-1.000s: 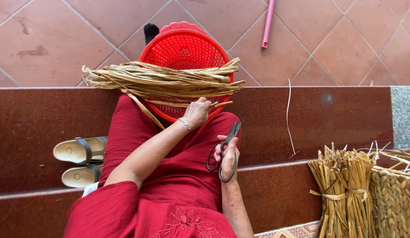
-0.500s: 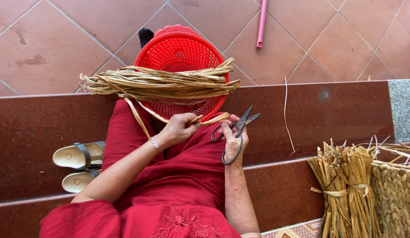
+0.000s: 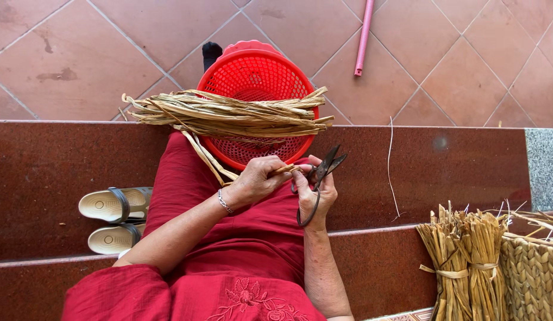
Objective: The person sits on the floor and uses shears to trim the ends of dried plant stalks. Trimmed pieces are placed into a red basket, and finished bundles are set aside.
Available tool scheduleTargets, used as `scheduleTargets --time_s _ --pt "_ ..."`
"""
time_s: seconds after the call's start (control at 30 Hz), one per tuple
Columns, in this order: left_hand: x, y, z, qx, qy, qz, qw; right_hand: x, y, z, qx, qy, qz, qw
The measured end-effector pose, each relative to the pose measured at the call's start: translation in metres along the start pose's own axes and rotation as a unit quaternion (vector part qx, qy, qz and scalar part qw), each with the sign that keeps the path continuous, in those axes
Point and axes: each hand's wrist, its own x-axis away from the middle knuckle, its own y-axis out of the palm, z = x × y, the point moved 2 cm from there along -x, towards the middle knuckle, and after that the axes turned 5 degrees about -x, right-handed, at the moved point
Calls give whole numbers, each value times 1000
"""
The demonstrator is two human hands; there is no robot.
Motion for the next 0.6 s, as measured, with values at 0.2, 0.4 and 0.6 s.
scheduleTargets --time_s 0.2,0.4,0.6 --pt "6 4 -16 79 -106 12 991 -5 -2 7 29 -2 -4 1000" --pt "4 2 -29 257 -147 22 955 -2 -2 17 91 60 -88 990" --pt "1 -3 -39 267 -228 31 936 10 6 25 195 115 -184 957"
